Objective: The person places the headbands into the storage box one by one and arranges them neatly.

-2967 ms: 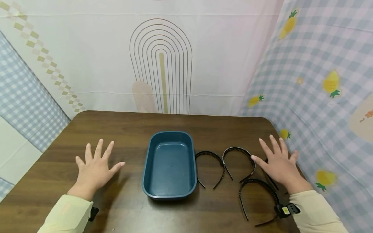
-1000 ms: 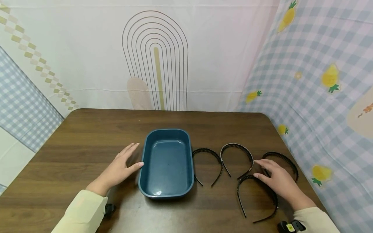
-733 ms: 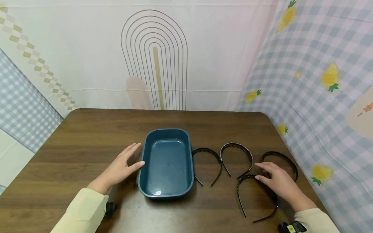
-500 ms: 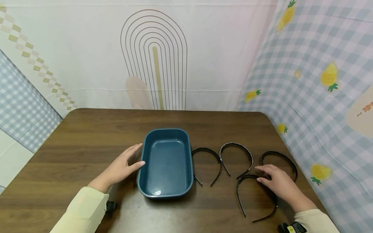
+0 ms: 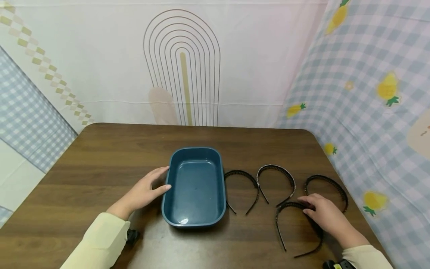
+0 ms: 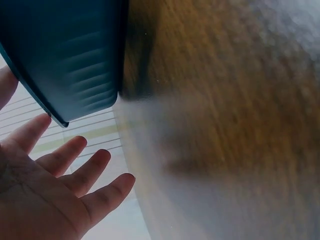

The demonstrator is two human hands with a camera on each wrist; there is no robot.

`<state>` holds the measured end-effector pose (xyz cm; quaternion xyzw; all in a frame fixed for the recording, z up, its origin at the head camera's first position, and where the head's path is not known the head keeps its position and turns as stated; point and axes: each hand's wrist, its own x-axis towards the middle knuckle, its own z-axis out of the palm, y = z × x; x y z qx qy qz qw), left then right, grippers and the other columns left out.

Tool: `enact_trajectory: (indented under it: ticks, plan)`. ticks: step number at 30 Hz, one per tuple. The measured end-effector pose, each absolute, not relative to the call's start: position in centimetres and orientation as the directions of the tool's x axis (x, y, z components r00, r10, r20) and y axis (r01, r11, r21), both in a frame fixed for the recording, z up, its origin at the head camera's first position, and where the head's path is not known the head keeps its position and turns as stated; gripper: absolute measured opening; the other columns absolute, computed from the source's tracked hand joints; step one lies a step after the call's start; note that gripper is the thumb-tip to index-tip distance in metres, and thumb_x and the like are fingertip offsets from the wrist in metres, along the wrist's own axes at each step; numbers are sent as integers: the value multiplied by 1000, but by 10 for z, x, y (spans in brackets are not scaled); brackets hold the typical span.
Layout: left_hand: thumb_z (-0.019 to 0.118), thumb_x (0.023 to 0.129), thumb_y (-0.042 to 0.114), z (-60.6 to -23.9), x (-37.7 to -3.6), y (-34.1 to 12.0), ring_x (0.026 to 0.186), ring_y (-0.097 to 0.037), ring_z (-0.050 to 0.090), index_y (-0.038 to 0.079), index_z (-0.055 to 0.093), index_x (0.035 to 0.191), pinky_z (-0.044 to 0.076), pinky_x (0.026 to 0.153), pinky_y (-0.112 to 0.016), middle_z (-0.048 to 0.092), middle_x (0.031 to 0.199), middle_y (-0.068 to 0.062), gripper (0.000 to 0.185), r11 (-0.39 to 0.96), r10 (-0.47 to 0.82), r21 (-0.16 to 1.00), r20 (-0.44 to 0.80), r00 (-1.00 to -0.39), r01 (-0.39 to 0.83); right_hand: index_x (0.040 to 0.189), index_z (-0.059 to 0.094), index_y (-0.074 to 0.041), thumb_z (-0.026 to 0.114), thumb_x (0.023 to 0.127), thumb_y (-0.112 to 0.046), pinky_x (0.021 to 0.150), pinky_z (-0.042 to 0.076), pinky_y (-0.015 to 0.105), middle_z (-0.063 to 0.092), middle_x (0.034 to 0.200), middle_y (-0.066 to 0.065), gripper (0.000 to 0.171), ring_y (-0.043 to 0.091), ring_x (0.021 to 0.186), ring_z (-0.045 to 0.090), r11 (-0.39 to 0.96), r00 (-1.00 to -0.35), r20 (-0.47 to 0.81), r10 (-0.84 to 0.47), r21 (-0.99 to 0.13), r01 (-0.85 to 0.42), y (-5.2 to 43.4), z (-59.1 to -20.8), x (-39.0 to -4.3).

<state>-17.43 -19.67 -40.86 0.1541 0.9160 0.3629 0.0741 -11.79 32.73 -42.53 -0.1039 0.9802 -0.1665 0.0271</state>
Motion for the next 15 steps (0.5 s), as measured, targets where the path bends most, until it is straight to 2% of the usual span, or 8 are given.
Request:
enact_trajectory:
  ticks: [8,15]
  plan:
    - [59,95,42,-412,-175,-197,139,-43,29,8,34,150,28,107,-64,33,152,-21,70,688,337,687,-16,-942,234,109,69,-1,72,81,0,78,52,51,66,106,17,28,41,99,62,929,-977,-51,-206,-324,-179,327,-425,-119]
    - [58,95,42,-413,-174,-197,139,-43,29,9,33,151,28,106,-64,33,153,-19,69,685,330,696,-33,-943,215,106,68,-1,69,83,3,77,52,49,66,104,15,24,39,98,63,923,-976,-63,-207,-343,-174,327,-424,-120]
